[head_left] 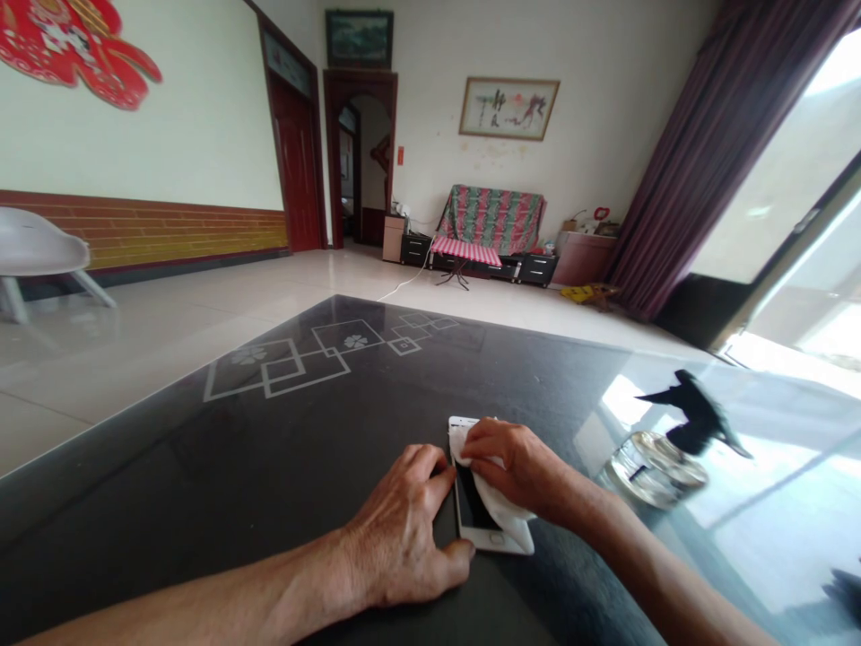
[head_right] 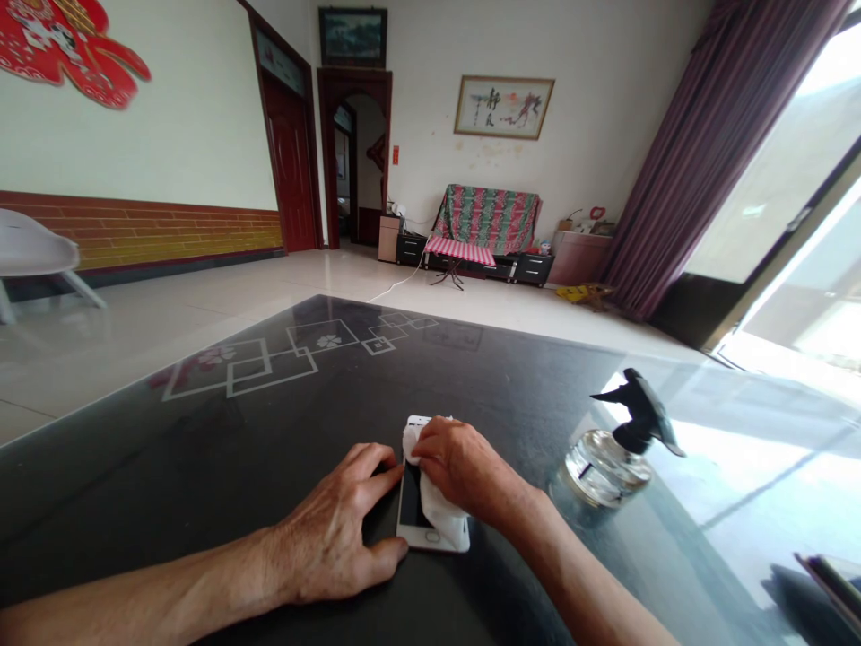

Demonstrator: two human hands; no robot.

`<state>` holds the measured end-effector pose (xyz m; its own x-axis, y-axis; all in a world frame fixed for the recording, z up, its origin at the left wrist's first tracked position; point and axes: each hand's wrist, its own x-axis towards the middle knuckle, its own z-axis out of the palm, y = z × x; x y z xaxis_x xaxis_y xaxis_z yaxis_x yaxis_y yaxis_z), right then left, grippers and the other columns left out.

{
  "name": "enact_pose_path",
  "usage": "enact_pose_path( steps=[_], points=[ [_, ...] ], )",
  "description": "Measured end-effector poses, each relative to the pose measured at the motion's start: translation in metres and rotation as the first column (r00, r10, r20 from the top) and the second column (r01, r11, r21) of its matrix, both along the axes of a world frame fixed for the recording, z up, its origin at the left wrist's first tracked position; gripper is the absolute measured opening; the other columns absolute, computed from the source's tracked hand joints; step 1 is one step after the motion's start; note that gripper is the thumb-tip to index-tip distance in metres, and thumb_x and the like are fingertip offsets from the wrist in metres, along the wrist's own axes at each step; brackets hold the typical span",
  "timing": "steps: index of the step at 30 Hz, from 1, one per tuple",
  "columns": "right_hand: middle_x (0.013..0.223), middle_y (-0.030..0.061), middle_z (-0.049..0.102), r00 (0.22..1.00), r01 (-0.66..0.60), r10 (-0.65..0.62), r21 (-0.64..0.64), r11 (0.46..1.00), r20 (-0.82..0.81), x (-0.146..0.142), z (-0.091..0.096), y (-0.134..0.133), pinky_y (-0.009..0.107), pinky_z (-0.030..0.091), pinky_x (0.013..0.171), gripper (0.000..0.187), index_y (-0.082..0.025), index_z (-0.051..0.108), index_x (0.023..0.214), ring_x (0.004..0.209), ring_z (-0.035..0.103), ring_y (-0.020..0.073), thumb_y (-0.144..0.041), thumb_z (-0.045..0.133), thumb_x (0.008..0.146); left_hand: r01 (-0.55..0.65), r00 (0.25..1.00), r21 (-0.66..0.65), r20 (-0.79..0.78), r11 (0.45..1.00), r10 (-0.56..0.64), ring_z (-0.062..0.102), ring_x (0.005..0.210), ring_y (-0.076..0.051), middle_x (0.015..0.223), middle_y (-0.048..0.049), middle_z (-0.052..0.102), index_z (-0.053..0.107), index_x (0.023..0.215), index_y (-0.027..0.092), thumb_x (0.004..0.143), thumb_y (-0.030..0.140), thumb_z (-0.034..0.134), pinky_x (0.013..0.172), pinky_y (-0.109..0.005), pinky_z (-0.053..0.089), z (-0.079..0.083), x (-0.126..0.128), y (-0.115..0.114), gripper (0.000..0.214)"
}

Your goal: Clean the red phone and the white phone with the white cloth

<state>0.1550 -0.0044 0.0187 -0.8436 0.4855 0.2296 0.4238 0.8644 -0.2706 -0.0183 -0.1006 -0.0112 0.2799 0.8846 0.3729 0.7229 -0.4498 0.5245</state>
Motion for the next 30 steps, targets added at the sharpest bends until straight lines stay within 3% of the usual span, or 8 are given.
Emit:
enact_pose_path(
  steps=[9, 17, 23, 30],
  points=[
    [0.101, 0.0084, 0.063, 0.984, 0.166, -0.154, 0.155, 0.974, -0.09, -0.015, -0.022, 0.013, 0.033, 0.043, 0.089, 0.027, -0.017, 0.066, 0.097, 0.096, 0.056, 0.0183, -0.01, 0.042, 0.087, 0.002, 1.0, 0.041, 0.022, 0.999, -0.003, 0.047, 0.101, -0.026, 0.101, -0.0081, 0.051, 0.062, 0.099, 0.016, 0.063, 0.026, 0.063, 0.095, -0.037, 0.043, -0.003, 0.001, -0.001, 0.037],
    [0.097, 0.0053, 0.062, 0.996, 0.052, -0.047, 0.076, 0.996, -0.074, -0.007, -0.018, 0.0, 0.03, 0.044, 0.085, 0.025, -0.02, 0.066, 0.092, 0.09, 0.057, 0.0168, -0.008, 0.045, 0.085, -0.029, 0.998, 0.018, 0.048, 0.999, 0.028, 0.047, 0.104, -0.026, 0.104, -0.0092, 0.052, 0.06, 0.097, 0.014, 0.06, 0.028, 0.066, 0.096, -0.036, 0.042, -0.003, 0.0, 0.0, 0.04],
    [0.093, 0.0043, 0.061, 0.999, 0.042, -0.042, -0.019, 0.999, -0.01, 0.002, -0.006, -0.023, 0.029, 0.045, 0.082, 0.024, -0.02, 0.065, 0.088, 0.089, 0.056, 0.0167, -0.008, 0.044, 0.085, -0.106, 0.994, 0.017, 0.023, 0.994, 0.105, 0.044, 0.11, -0.03, 0.112, -0.0111, 0.051, 0.058, 0.106, 0.013, 0.057, 0.034, 0.069, 0.099, -0.042, 0.039, -0.007, 0.001, 0.001, 0.054],
    [0.097, 0.0047, 0.06, 0.997, 0.082, -0.082, -0.122, 0.989, 0.004, 0.017, 0.001, -0.057, 0.028, 0.045, 0.081, 0.025, -0.022, 0.063, 0.088, 0.092, 0.054, 0.0169, -0.009, 0.042, 0.087, -0.075, 0.997, 0.019, 0.038, 0.997, 0.074, 0.043, 0.111, -0.03, 0.117, -0.0132, 0.05, 0.06, 0.103, 0.012, 0.056, 0.034, 0.07, 0.099, -0.04, 0.04, -0.006, 0.0, 0.001, 0.053]
  ],
)
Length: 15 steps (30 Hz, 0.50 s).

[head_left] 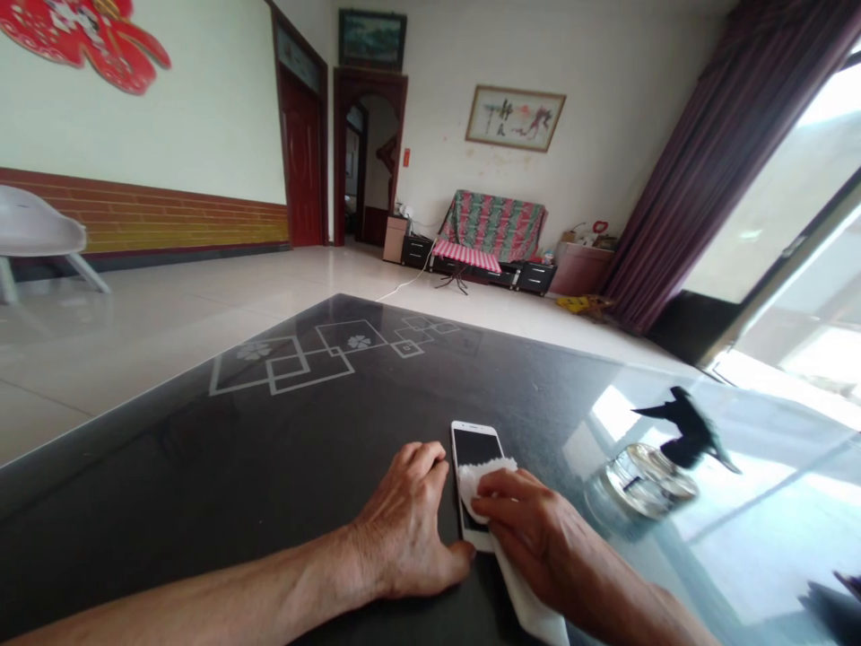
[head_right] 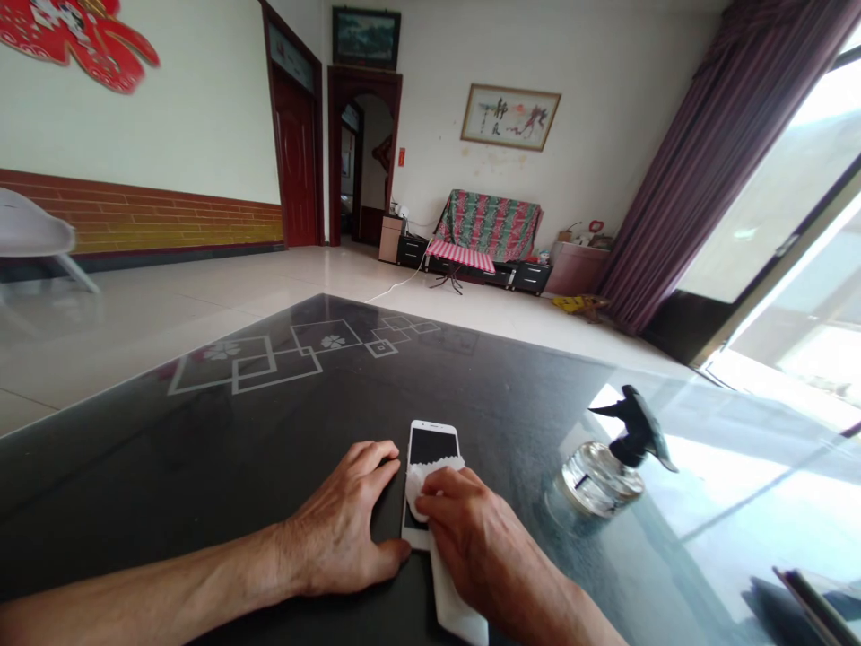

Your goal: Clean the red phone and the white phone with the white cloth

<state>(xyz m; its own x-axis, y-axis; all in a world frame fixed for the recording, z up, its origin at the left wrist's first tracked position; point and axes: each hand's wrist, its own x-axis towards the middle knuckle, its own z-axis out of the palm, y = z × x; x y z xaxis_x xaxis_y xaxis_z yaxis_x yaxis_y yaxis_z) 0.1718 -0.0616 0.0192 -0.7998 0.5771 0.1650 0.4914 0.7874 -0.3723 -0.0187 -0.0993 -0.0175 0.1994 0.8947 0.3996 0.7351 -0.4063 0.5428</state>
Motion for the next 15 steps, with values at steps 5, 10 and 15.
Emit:
enact_pose_path(
  steps=[5, 10, 15],
  points=[
    [0.096, 0.0049, 0.06, 0.998, 0.007, -0.005, 0.033, 0.999, -0.06, -0.006, -0.007, 0.011, 0.029, 0.046, 0.082, 0.027, -0.021, 0.064, 0.093, 0.091, 0.055, 0.0166, -0.006, 0.043, 0.084, 0.008, 1.0, -0.016, -0.022, 1.0, -0.009, 0.043, 0.112, -0.031, 0.119, -0.012, 0.05, 0.059, 0.108, 0.014, 0.057, 0.035, 0.068, 0.1, -0.042, 0.039, 0.003, 0.0, 0.0, 0.056],
    [0.094, 0.0065, 0.062, 0.995, 0.035, -0.018, 0.181, 0.983, -0.095, -0.021, -0.017, 0.047, 0.033, 0.046, 0.085, 0.025, -0.018, 0.065, 0.092, 0.091, 0.057, 0.0185, -0.008, 0.045, 0.082, -0.002, 0.999, -0.035, -0.054, 0.999, 0.0, 0.04, 0.12, -0.031, 0.131, -0.015, 0.044, 0.047, 0.124, 0.009, 0.058, 0.035, 0.065, 0.105, -0.039, 0.035, 0.0, -0.002, 0.001, 0.073],
    [0.092, 0.008, 0.064, 0.993, 0.097, -0.076, 0.251, 0.963, -0.095, -0.031, -0.019, 0.069, 0.032, 0.046, 0.085, 0.025, -0.016, 0.068, 0.09, 0.088, 0.059, 0.019, -0.008, 0.046, 0.081, -0.008, 0.997, -0.078, -0.075, 0.997, 0.002, 0.03, 0.129, -0.034, 0.142, -0.0192, 0.033, 0.036, 0.135, 0.004, 0.059, 0.037, 0.066, 0.109, -0.041, 0.029, -0.002, -0.003, 0.001, 0.088]
  ],
)
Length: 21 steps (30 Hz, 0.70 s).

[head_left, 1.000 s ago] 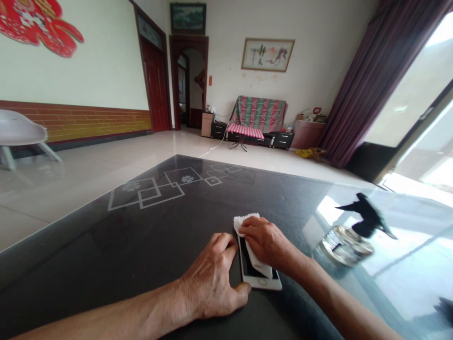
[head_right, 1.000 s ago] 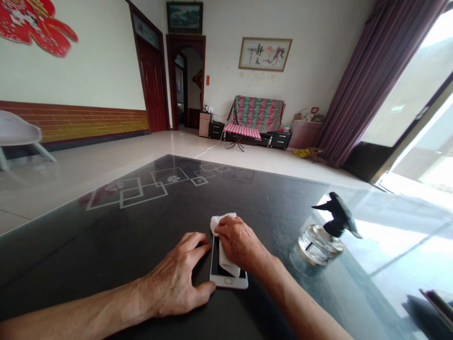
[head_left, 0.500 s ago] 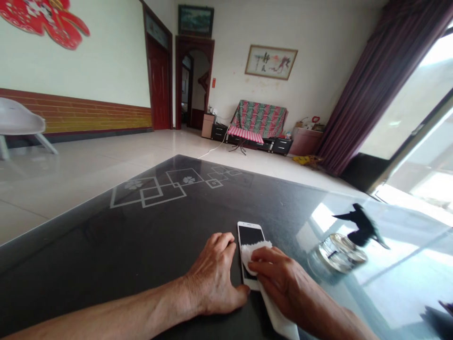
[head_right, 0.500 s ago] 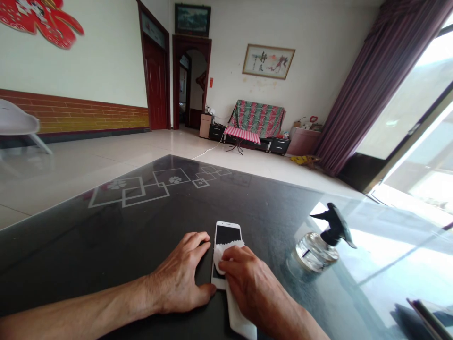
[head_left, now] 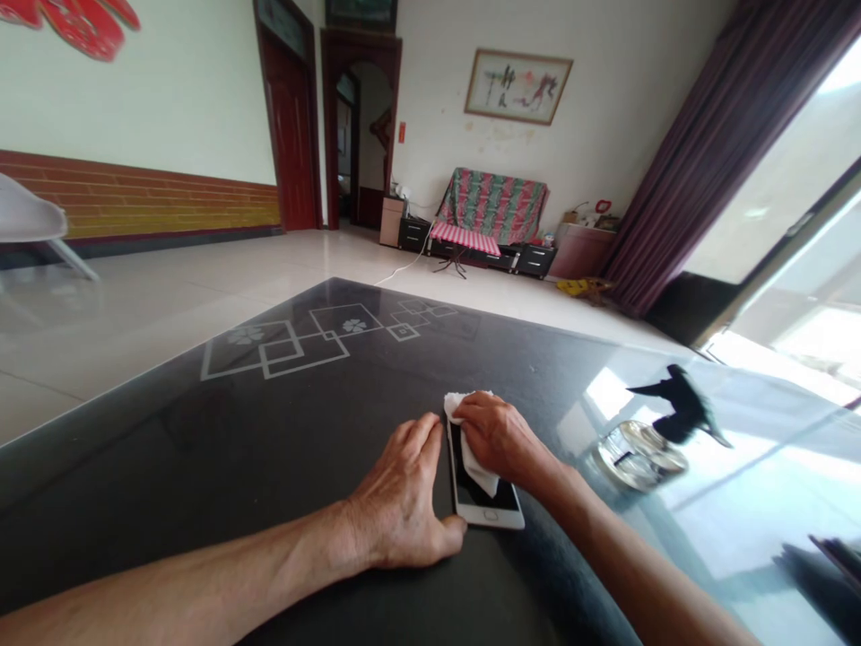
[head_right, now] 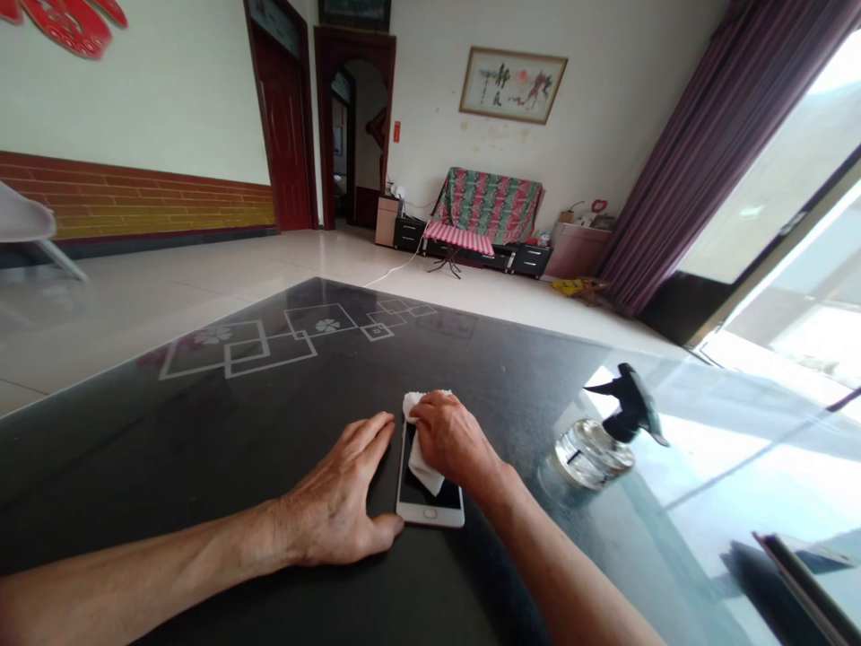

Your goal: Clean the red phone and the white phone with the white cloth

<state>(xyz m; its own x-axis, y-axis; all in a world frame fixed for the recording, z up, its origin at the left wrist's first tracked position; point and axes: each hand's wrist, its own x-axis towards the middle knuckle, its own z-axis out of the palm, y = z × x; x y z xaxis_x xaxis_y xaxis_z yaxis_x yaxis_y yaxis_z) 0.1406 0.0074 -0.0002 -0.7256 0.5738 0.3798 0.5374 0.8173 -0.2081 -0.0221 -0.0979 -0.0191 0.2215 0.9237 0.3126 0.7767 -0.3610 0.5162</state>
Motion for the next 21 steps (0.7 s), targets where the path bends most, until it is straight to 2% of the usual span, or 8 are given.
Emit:
enact_pose_path(
  steps=[4, 13, 21],
  points=[
    [0.094, 0.0084, 0.064, 1.0, 0.024, -0.024, 0.006, 1.0, -0.007, -0.001, 0.001, -0.008, 0.034, 0.045, 0.087, 0.027, -0.016, 0.068, 0.093, 0.09, 0.058, 0.0191, -0.008, 0.044, 0.083, -0.012, 1.0, -0.042, -0.01, 0.999, 0.011, 0.026, 0.132, -0.035, 0.145, -0.0203, 0.029, 0.033, 0.137, 0.004, 0.059, 0.037, 0.066, 0.109, -0.044, 0.029, -0.001, 0.001, 0.0, 0.091],
    [0.099, 0.0084, 0.061, 0.999, 0.01, -0.013, -0.072, 0.997, -0.04, 0.012, 0.002, -0.056, 0.033, 0.046, 0.085, 0.032, -0.016, 0.064, 0.103, 0.093, 0.053, 0.0192, -0.003, 0.045, 0.081, 0.024, 1.0, -0.101, -0.009, 0.995, -0.025, 0.021, 0.135, -0.035, 0.148, -0.0216, 0.023, 0.028, 0.139, 0.004, 0.061, 0.036, 0.066, 0.11, -0.046, 0.027, 0.0, -0.003, 0.002, 0.092],
    [0.102, 0.0061, 0.06, 0.995, -0.016, 0.0, -0.173, 0.985, -0.095, 0.015, 0.001, -0.069, 0.033, 0.045, 0.089, 0.037, -0.019, 0.065, 0.101, 0.096, 0.051, 0.0192, 0.0, 0.046, 0.076, 0.04, 0.997, -0.137, -0.052, 0.99, -0.047, 0.018, 0.137, -0.035, 0.15, -0.0196, 0.021, 0.028, 0.14, 0.004, 0.064, 0.034, 0.064, 0.111, -0.048, 0.022, -0.002, -0.005, 0.001, 0.09]
  ],
)
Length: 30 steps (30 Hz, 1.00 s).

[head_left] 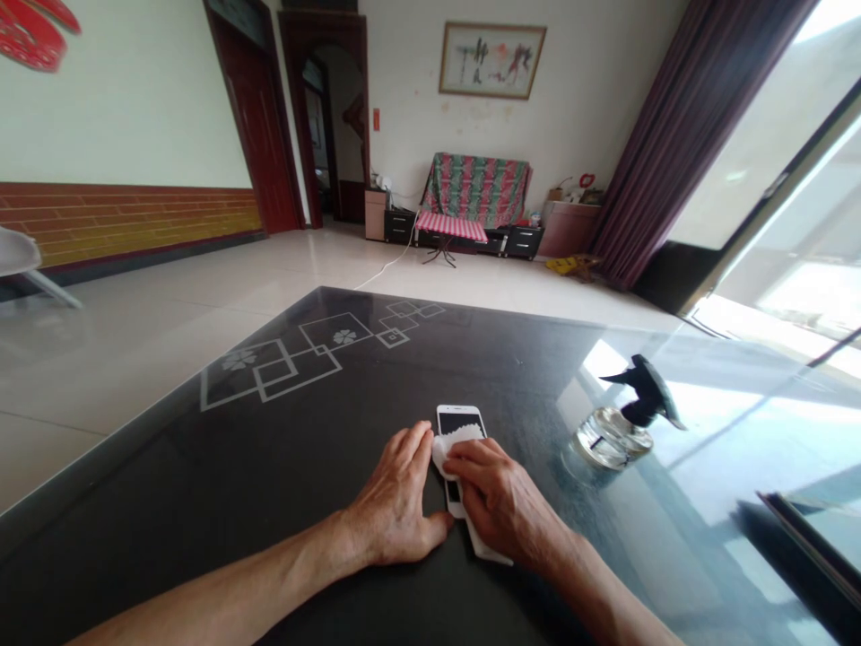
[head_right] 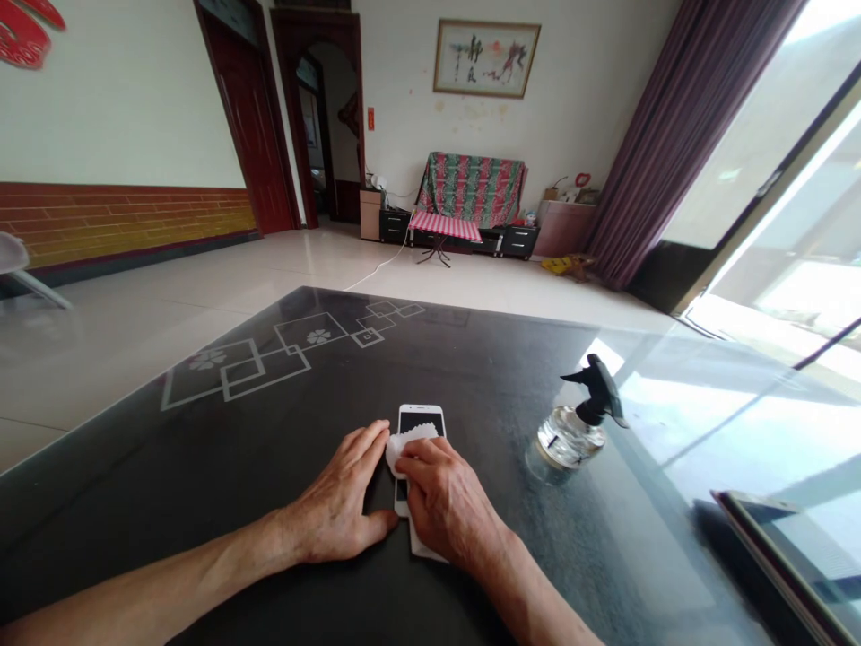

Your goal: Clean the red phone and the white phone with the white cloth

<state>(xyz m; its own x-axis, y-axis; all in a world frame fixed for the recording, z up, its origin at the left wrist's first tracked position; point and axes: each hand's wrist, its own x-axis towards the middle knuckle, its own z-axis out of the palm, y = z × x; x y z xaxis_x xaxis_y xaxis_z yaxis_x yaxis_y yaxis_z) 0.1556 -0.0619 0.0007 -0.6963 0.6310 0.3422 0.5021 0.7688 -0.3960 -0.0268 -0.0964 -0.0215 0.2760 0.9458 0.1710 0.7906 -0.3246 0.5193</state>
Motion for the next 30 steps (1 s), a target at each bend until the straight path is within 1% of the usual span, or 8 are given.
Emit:
enact_pose_path(
  steps=[5, 9, 11, 15, 19, 24, 30],
  points=[
    [0.098, 0.0043, 0.061, 1.0, 0.004, -0.004, -0.045, 0.999, -0.014, 0.001, -0.001, -0.001, 0.032, 0.045, 0.084, 0.036, -0.02, 0.067, 0.095, 0.091, 0.052, 0.0183, 0.0, 0.047, 0.073, -0.023, 1.0, -0.046, 0.001, 0.999, 0.023, 0.017, 0.137, -0.035, 0.15, -0.0198, 0.019, 0.026, 0.141, 0.003, 0.063, 0.035, 0.065, 0.111, -0.046, 0.025, 0.002, -0.001, 0.0, 0.093],
    [0.094, 0.004, 0.061, 1.0, -0.008, 0.007, -0.057, 0.998, -0.027, 0.001, 0.001, -0.002, 0.031, 0.046, 0.081, 0.034, -0.02, 0.068, 0.092, 0.088, 0.052, 0.0176, -0.001, 0.048, 0.073, 0.003, 1.0, -0.07, 0.003, 0.998, -0.003, 0.016, 0.137, -0.035, 0.15, -0.0179, 0.02, 0.026, 0.142, 0.007, 0.064, 0.032, 0.066, 0.111, -0.048, 0.024, 0.004, -0.003, 0.001, 0.091],
    [0.093, 0.0041, 0.062, 0.999, -0.019, 0.017, -0.055, 0.998, -0.033, 0.001, 0.001, -0.002, 0.031, 0.046, 0.081, 0.033, -0.02, 0.068, 0.09, 0.087, 0.053, 0.0175, 0.0, 0.048, 0.072, 0.014, 1.0, -0.064, -0.008, 0.998, -0.014, 0.016, 0.138, -0.035, 0.151, -0.0169, 0.021, 0.026, 0.142, 0.009, 0.065, 0.032, 0.066, 0.111, -0.05, 0.023, 0.004, -0.004, 0.001, 0.09],
    [0.094, 0.0047, 0.062, 0.998, -0.051, 0.05, -0.051, 0.997, -0.033, 0.003, 0.003, -0.002, 0.031, 0.046, 0.081, 0.033, -0.019, 0.068, 0.088, 0.087, 0.054, 0.0172, 0.0, 0.048, 0.069, 0.031, 0.998, -0.024, -0.049, 0.999, -0.032, 0.017, 0.137, -0.034, 0.15, -0.0178, 0.02, 0.026, 0.142, 0.007, 0.067, 0.033, 0.064, 0.111, -0.05, 0.023, 0.0, -0.005, 0.0, 0.088],
    [0.094, 0.005, 0.062, 0.995, -0.099, 0.099, -0.05, 0.994, 0.002, 0.004, 0.007, -0.001, 0.031, 0.046, 0.083, 0.034, -0.019, 0.068, 0.089, 0.089, 0.054, 0.0179, 0.0, 0.048, 0.07, 0.035, 0.999, 0.017, -0.037, 0.999, -0.034, 0.02, 0.136, -0.034, 0.15, -0.0168, 0.023, 0.028, 0.141, 0.01, 0.067, 0.034, 0.063, 0.109, -0.052, 0.025, 0.0, -0.004, 0.0, 0.085],
    [0.096, 0.0042, 0.062, 0.981, -0.188, 0.189, -0.053, 0.981, 0.029, 0.008, 0.013, 0.002, 0.031, 0.046, 0.085, 0.038, -0.02, 0.067, 0.095, 0.092, 0.055, 0.0177, 0.001, 0.048, 0.07, 0.042, 0.998, 0.02, -0.041, 0.999, -0.041, 0.021, 0.136, -0.033, 0.148, -0.0174, 0.026, 0.031, 0.139, 0.008, 0.067, 0.034, 0.064, 0.11, -0.05, 0.026, 0.004, -0.004, -0.001, 0.083],
    [0.098, 0.0052, 0.061, 0.975, -0.217, 0.219, -0.076, 0.973, 0.029, 0.015, 0.015, -0.005, 0.032, 0.045, 0.086, 0.036, -0.019, 0.065, 0.095, 0.093, 0.054, 0.0182, 0.001, 0.048, 0.071, 0.076, 0.995, 0.035, -0.063, 0.996, -0.074, 0.025, 0.134, -0.033, 0.146, -0.0161, 0.03, 0.034, 0.138, 0.008, 0.065, 0.031, 0.062, 0.111, -0.048, 0.025, 0.006, -0.005, -0.002, 0.081]
  ],
)
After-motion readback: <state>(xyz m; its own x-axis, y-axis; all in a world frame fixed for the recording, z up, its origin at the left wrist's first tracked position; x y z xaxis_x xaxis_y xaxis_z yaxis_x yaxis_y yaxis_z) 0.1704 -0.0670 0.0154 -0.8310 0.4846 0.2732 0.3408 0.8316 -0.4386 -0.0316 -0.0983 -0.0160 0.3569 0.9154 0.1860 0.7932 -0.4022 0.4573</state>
